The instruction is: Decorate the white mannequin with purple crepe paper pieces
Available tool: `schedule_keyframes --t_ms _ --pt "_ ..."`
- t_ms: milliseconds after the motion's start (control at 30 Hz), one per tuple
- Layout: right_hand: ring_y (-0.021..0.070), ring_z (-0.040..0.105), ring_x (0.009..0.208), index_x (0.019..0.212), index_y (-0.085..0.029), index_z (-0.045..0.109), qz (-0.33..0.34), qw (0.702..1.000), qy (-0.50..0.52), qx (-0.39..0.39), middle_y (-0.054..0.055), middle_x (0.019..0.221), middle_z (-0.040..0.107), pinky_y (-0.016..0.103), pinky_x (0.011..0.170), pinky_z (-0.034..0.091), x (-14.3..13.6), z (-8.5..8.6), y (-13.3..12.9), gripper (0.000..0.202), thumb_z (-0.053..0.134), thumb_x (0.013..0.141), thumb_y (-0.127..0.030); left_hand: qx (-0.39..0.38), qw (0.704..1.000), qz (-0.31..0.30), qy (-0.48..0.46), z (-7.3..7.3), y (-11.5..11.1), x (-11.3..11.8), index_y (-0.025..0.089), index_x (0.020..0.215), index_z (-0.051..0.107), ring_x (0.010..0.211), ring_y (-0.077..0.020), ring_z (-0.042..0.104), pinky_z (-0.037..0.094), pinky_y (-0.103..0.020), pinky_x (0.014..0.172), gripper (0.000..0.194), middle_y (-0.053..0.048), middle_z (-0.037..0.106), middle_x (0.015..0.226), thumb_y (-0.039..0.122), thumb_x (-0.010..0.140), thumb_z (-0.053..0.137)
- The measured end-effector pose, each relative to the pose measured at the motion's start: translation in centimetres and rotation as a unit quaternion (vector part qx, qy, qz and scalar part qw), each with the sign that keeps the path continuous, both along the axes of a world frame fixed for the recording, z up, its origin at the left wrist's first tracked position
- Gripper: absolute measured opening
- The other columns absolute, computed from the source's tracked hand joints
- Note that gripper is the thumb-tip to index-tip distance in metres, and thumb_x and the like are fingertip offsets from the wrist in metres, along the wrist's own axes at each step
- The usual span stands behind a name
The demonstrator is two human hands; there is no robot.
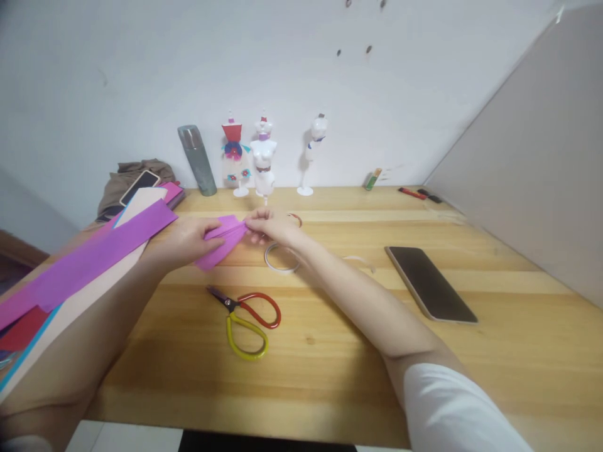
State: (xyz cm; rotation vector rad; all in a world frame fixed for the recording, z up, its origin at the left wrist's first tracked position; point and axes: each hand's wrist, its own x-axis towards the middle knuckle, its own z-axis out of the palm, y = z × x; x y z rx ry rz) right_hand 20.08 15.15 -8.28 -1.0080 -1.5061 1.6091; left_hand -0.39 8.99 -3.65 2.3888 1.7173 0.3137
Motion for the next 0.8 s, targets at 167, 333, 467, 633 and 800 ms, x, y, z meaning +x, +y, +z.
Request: schedule_keyframes --t_ms 167,333,467,633,800 --pt "0.0079 0.049 0.051 0.098 -0.017 0.068 -0.017 0.988 -0.081 0.131 -0.005 0.061 0.058 0.021 0.049 0.038 0.4 -0.1 0.1 0.026 0.076 0.074 -0.025 0.006 0.998 -0.024 -0.055 0.0 0.5 -0.7 0.022 0.068 0.061 0.062 -0.0190 0.053 0.035 -0.030 0.062 0.019 0.000 0.061 0.065 0.035 0.082 0.056" --pt "0.0116 0.053 0.063 0.090 -0.016 0.072 -0.017 0.979 -0.102 0.176 -0.001 0.068 0.063 0.025 0.060 0.041 0.2 -0.3 0.0 0.026 0.078 0.067 -0.026 0.017 0.996 -0.040 -0.078 0.0 0.4 -0.7 0.024 0.059 0.050 0.059 -0.0182 0.049 0.032 -0.030 0.058 0.029 0.001 0.051 0.055 0.041 0.080 0.060" --pt "0.0090 0.049 0.054 0.078 -0.017 0.067 0.017 0.993 -0.028 0.117 -0.002 0.061 0.059 0.023 0.052 0.035 0.1 -0.6 0.2 0.019 0.076 0.069 -0.031 -0.009 0.989 -0.042 -0.141 -0.1 0.5 -0.9 0.023 0.069 0.061 0.067 -0.0196 0.057 0.037 -0.029 0.061 0.020 -0.001 0.065 0.070 0.041 0.077 0.062" --pt "0.0065 0.041 0.047 0.079 -0.017 0.066 0.012 0.994 -0.013 0.111 -0.004 0.056 0.057 0.022 0.046 0.028 0.3 -0.6 0.6 0.023 0.078 0.068 -0.034 -0.044 0.965 0.008 -0.258 -0.4 1.1 -1.8 0.021 0.080 0.068 0.067 -0.0193 0.059 0.040 -0.028 0.058 0.026 -0.001 0.068 0.075 0.044 0.068 0.069" --pt "0.0066 0.041 0.045 0.076 -0.018 0.064 -0.002 0.994 0.009 0.108 -0.005 0.052 0.056 0.022 0.043 0.030 0.3 -0.5 0.8 0.023 0.080 0.066 -0.033 -0.008 0.939 0.072 -0.335 -0.5 1.8 -2.6 0.019 0.075 0.065 0.062 -0.0156 0.057 0.040 -0.025 0.054 0.031 0.002 0.063 0.069 0.041 0.059 0.079"
